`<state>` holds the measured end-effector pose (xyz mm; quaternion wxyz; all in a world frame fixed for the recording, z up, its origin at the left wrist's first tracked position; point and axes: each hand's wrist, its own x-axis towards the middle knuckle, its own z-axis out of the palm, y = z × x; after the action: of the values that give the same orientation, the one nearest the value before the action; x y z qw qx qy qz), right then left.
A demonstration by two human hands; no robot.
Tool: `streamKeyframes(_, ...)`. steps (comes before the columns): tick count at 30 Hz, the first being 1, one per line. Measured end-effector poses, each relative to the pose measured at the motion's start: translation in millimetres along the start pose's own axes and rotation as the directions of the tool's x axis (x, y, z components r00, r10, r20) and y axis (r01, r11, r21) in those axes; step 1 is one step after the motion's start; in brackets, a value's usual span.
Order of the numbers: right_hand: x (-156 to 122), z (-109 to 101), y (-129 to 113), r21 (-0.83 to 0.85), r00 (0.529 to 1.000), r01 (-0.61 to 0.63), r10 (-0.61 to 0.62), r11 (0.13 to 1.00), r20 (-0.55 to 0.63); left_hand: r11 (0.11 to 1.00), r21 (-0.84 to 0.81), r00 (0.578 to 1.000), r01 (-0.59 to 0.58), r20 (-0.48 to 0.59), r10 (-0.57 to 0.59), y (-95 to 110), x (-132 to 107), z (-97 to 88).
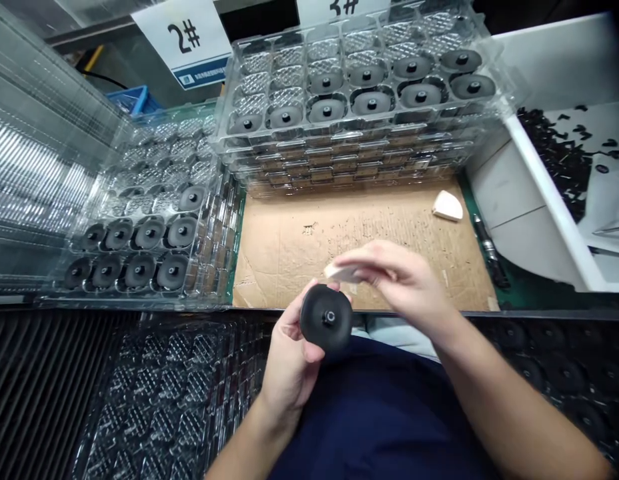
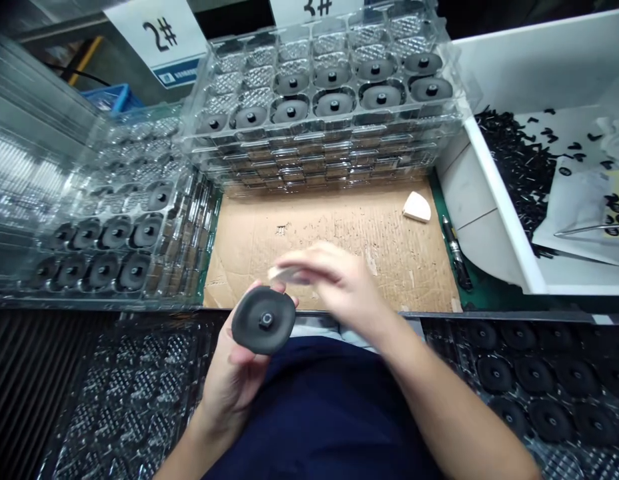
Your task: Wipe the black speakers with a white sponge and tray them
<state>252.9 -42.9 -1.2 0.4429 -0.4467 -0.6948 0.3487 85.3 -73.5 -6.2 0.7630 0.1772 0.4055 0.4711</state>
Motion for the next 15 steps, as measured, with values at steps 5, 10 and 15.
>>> streamKeyframes(5, -39, 12, 66, -0.148, 0.947, -0.322, 0.321, 0.935, -0.029, 0.999, 0.003, 0.999, -0.04, 0.003, 0.04, 2, 1, -1.9)
streamKeyframes(10, -38, 9, 33, -0.135, 0.928, -0.369, 0.357, 0.92, -0.105, 0.999, 0.039, 1.0, -0.03, 0.01, 0.03, 0, 4, 3.9)
streamKeyframes(15, -9, 8, -44, -0.167, 0.968, -0.013, -0.03, 0.986, -0.25, 0.998, 0.053, 0.999, -0.02, 0.037, 0.018, 1, 1, 10.4)
